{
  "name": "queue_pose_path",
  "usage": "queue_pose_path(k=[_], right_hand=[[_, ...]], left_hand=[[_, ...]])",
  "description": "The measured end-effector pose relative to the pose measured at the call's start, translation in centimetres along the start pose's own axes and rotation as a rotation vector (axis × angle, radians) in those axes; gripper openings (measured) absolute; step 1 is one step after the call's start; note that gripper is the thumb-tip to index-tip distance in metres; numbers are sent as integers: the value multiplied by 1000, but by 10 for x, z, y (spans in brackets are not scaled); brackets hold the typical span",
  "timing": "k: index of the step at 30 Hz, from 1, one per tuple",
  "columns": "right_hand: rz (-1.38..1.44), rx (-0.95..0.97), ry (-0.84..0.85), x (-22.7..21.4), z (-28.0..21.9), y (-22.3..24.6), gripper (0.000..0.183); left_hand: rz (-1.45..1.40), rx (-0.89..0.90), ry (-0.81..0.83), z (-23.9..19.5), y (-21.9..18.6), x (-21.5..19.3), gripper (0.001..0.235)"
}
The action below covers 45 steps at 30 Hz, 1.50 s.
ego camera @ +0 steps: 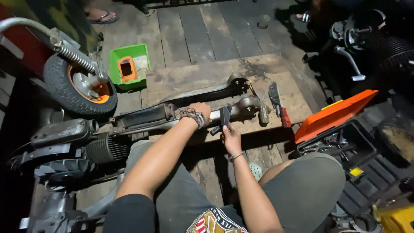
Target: The person cleans a motorcycle engine component using a brush and a metal scraping tool.
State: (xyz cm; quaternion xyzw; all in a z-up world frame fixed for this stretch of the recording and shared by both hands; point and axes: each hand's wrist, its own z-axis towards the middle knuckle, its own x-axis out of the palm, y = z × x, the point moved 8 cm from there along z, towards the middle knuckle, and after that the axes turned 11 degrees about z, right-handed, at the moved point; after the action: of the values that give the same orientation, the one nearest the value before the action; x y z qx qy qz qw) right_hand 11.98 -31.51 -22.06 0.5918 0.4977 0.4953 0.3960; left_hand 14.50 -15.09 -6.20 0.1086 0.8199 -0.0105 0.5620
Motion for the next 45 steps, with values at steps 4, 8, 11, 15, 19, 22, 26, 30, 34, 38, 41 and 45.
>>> queue_pose_path(k=[4,8,11,15,19,22,26,30,34,38,41,45], right_hand=[[13,14,-1,-5,7,-11,28],[24,38,16,3,-5,-7,24],[32,40,20,2,-3,-8,23],[54,49,17,3,-2,-7,25],[75,54,10,8,-11,6,29],[70,53,13,7,-12,6,31],[40,48,27,3,0,-6,29],[-2,21,40,4,-3,-3,30],[70,46,17,9,-11,5,24],[107,82,-69,-1,-8,-12,24],[112,97,-111,-3,-12,-7,24],[145,171,-7,9,-22,10,22]], left_hand=[[24,2,-10,1,-1,4,38],[33,8,-26,-7,-1,-2,40],[25,9,-39,-6,-2,-2,39],[30,-6,-36,0,-2,2,37],[40,-2,-50,-2,-2,0,34],[19,13,-53,-4,-4,0,32],[54,15,-55,2,-3,5,33],[70,4,-63,0,-3,2,32],[76,16,-63,7,-2,12,35],[64,12,-74,12,0,16,34],[62,6,-79,15,1,18,33],[79,-8,-75,15,0,18,36]])
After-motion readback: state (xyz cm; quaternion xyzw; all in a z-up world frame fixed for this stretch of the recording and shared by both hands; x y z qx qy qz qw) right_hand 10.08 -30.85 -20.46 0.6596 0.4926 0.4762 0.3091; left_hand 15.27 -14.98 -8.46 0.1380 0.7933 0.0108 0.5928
